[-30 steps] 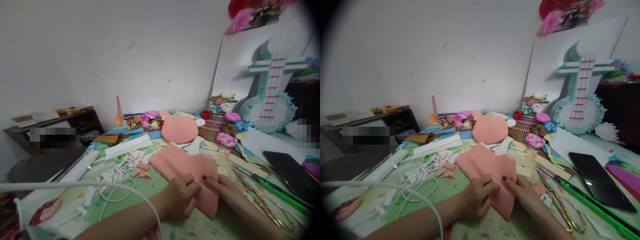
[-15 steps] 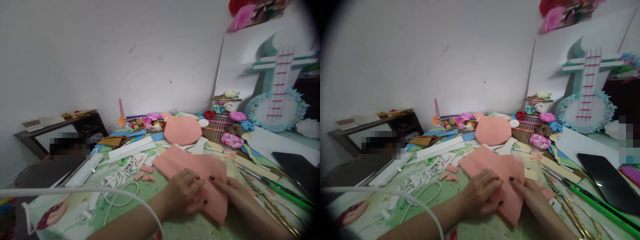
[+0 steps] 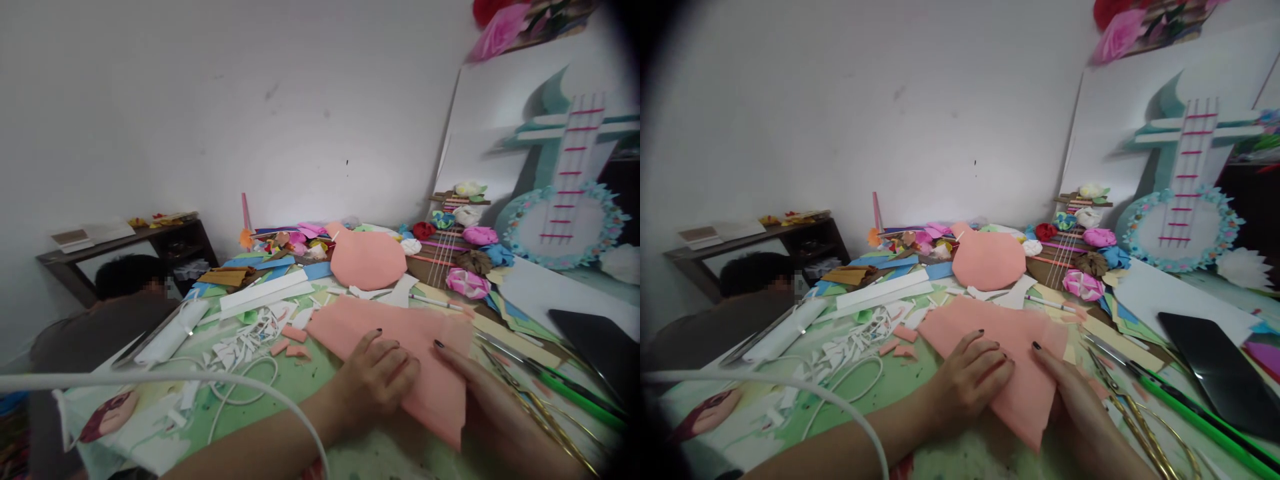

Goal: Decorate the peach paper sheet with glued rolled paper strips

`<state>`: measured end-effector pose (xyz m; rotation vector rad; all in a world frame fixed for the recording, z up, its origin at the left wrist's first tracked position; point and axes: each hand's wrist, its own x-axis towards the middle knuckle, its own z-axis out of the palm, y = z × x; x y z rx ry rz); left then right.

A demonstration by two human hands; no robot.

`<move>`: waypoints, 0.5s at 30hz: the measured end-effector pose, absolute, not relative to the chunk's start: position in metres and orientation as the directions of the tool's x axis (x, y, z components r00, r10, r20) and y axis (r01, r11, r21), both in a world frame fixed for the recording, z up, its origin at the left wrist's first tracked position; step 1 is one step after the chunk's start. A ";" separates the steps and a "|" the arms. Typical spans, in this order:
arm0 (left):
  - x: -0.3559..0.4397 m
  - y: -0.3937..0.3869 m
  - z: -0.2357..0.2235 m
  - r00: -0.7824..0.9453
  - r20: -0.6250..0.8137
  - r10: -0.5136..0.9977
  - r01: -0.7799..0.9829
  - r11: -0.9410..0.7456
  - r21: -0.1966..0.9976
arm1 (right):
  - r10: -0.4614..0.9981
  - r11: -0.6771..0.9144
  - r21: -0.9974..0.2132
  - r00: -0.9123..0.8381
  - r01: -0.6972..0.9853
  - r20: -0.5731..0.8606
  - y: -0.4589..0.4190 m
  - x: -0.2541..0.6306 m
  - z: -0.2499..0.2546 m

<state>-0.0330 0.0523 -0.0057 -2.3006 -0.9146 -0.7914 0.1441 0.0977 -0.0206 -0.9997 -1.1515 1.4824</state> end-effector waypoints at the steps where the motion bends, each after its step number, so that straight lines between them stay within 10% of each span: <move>1: -0.033 0.052 -0.005 0.579 0.700 0.418 0.747 -0.617 -0.249 | 0.978 -0.090 -0.977 -0.200 -0.194 -0.051 0.098 0.144 -0.020; 15: -0.031 0.050 -0.002 0.554 0.739 0.383 0.743 -0.627 -0.233 | 0.963 -0.191 -0.974 -0.212 -0.118 -0.163 0.093 0.150 -0.010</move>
